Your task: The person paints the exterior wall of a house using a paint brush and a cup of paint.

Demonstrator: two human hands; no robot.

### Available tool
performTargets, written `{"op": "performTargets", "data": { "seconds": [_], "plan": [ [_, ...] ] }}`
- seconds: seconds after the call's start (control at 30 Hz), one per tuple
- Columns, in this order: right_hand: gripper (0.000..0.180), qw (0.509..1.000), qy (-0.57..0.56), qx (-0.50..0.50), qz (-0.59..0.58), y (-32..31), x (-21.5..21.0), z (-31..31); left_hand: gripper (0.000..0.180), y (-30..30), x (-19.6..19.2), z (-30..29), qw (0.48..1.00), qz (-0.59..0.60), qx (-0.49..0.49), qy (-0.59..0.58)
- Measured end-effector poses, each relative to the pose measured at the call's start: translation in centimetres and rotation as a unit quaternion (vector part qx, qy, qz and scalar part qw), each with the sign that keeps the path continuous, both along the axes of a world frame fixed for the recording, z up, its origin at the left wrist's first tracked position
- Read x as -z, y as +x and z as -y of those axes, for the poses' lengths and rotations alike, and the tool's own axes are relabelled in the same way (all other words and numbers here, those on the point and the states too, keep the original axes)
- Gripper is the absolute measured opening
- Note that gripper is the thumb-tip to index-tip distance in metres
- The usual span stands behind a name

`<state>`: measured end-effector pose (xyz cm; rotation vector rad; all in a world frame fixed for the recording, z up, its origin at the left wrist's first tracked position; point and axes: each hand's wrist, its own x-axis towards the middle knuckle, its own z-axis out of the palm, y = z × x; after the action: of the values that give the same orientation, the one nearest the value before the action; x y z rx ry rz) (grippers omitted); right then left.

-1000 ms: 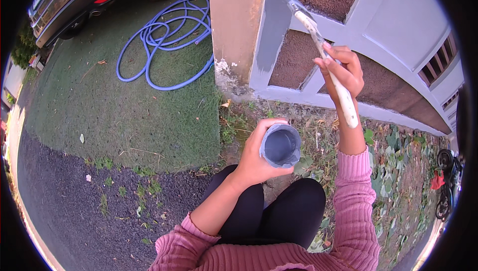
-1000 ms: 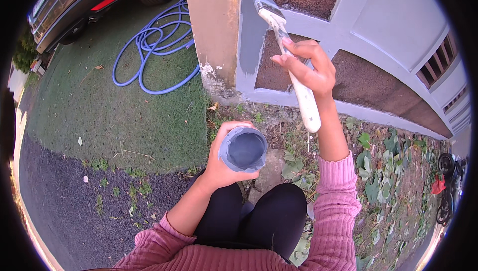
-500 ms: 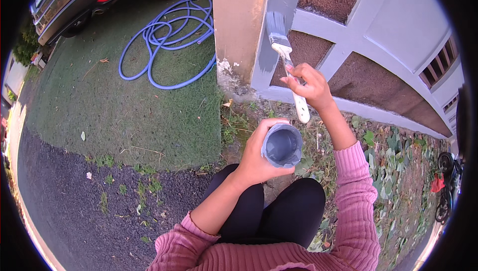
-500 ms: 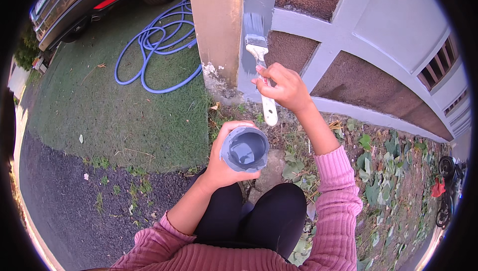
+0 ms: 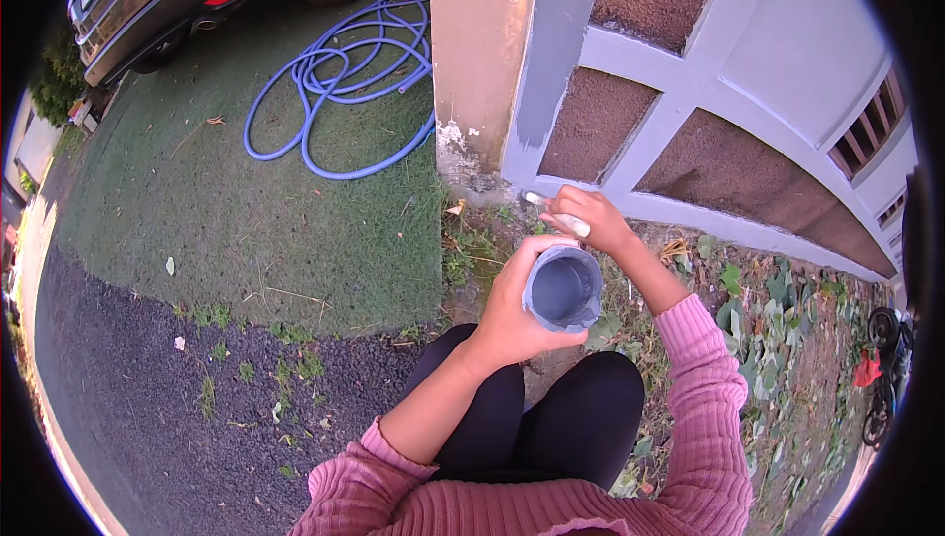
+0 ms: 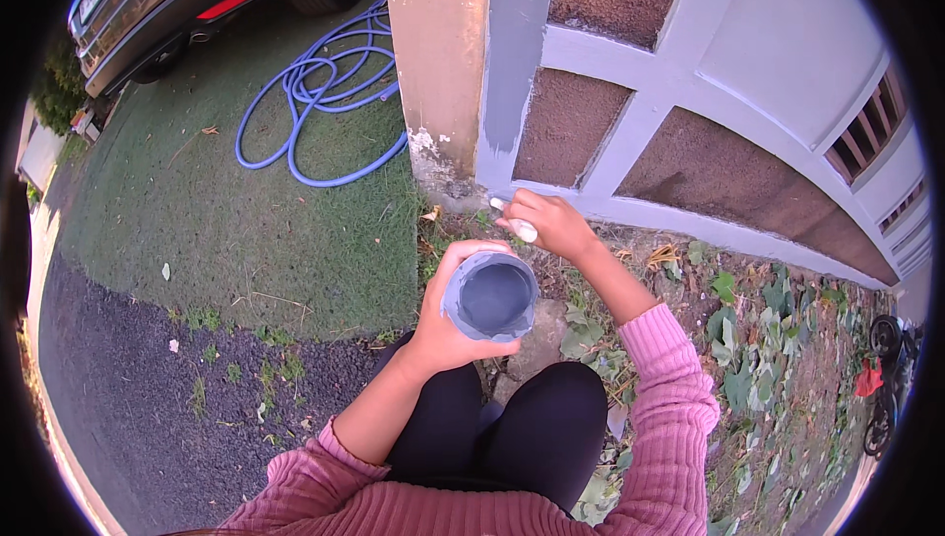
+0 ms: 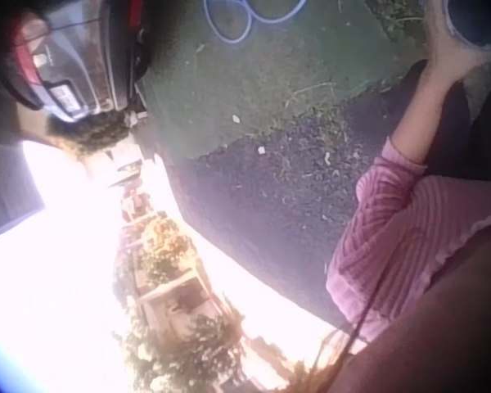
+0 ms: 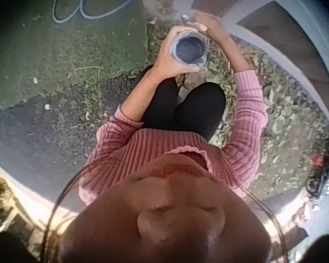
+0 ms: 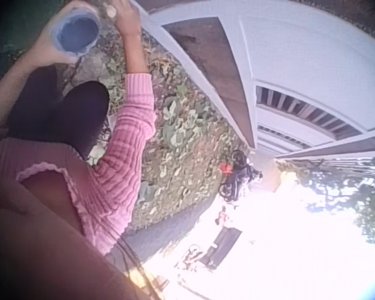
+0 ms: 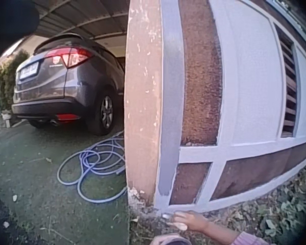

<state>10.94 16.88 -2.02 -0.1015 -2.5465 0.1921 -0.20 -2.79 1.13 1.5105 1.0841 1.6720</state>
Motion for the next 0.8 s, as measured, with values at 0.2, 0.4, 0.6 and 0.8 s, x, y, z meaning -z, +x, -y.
{"op": "performTargets", "data": {
  "seconds": [0.2,0.4,0.6,0.8],
  "plan": [
    [0.017,0.996,-0.029,0.057,-0.067,-0.9,-3.2,-2.8,0.079,0.2,0.2,-0.3,1.000,-0.007,-0.003,0.010],
    [0.017,0.993,0.029,0.024,-0.114,-1.8,-9.4,-3.7,0.079,0.1,0.7,-0.7,1.000,0.007,0.005,-0.003],
    [0.019,0.980,0.118,0.039,-0.157,-1.6,-13.4,-2.3,0.080,0.0,0.7,-0.8,1.000,0.010,0.010,-0.011],
    [0.026,0.951,0.192,0.030,-0.240,-0.7,-14.7,-1.3,0.076,0.2,0.6,-1.0,0.999,0.033,-0.003,-0.003]
  ]
}}
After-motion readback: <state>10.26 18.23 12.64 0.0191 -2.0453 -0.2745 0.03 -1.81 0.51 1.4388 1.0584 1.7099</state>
